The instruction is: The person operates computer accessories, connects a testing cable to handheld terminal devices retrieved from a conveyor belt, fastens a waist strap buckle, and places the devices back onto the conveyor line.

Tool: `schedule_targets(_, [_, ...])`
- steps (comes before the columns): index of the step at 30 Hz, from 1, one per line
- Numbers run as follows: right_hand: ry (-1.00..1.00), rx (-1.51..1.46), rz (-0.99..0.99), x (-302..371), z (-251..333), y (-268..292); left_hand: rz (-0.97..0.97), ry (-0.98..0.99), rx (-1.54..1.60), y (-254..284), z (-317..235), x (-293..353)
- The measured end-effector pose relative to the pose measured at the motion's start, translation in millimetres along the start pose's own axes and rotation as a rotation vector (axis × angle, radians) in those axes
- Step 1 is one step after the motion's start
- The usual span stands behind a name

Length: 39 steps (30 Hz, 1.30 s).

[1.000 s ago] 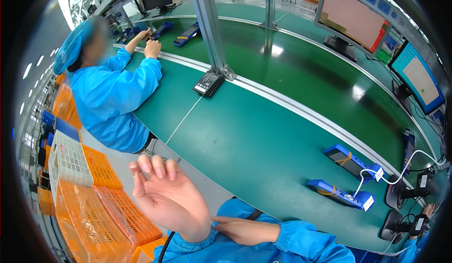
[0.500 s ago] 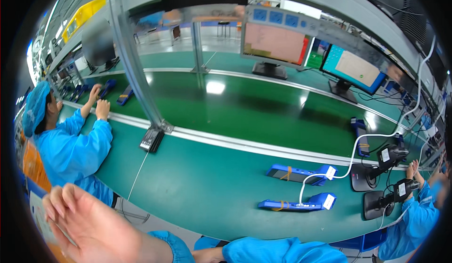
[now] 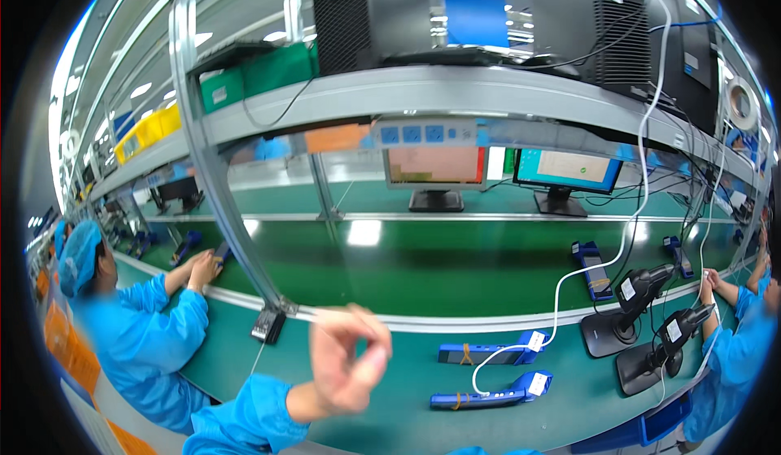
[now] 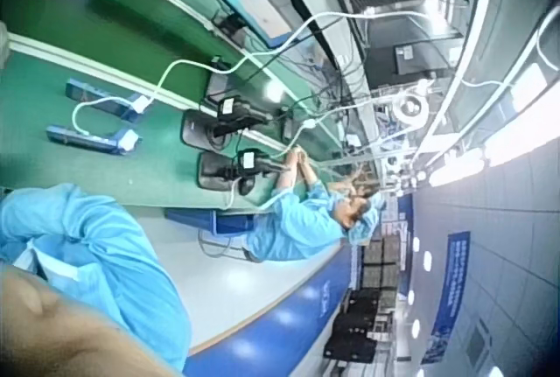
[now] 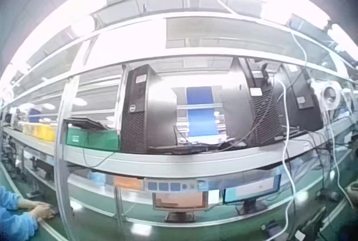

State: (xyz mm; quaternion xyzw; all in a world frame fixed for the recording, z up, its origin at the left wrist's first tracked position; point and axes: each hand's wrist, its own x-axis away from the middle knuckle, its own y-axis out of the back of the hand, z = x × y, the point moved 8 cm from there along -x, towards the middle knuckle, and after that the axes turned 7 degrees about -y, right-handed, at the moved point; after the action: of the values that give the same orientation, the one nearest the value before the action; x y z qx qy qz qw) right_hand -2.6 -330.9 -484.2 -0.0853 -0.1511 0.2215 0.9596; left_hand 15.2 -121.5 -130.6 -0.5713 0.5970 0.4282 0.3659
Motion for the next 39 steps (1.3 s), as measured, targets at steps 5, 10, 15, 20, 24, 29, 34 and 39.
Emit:
schedule_targets(5, [0.081,0.110,-0.119,43,15,12,0.618,0.800,0.044,-26,42,114])
schedule_targets(10, [0.227,0.187,-0.398,150,47,11,0.998,1.146,0.382,-20,12,195])
schedule_targets(15, [0.147,0.089,-0.708,275,42,-23,1.342,0.818,0.352,-12,-19,250])
schedule_targets(20, [-0.168,-0.012,-0.858,347,-35,-56,1.409,1.019,0.320,11,-8,253])
schedule_targets(24, [-0.674,-0.386,-0.600,358,-128,-96,1.435,1.061,0.300,16,-11,241])
schedule_targets(29, [-0.520,-0.287,-0.629,368,-115,-73,1.461,1.078,0.294,21,-13,243])
schedule_targets(34, [-0.473,-0.243,-0.637,362,-85,-52,1.464,1.100,0.298,25,-17,245])
schedule_targets(39, [-0.456,-0.217,-0.637,357,-75,-40,1.491,1.112,0.300,26,-15,247])
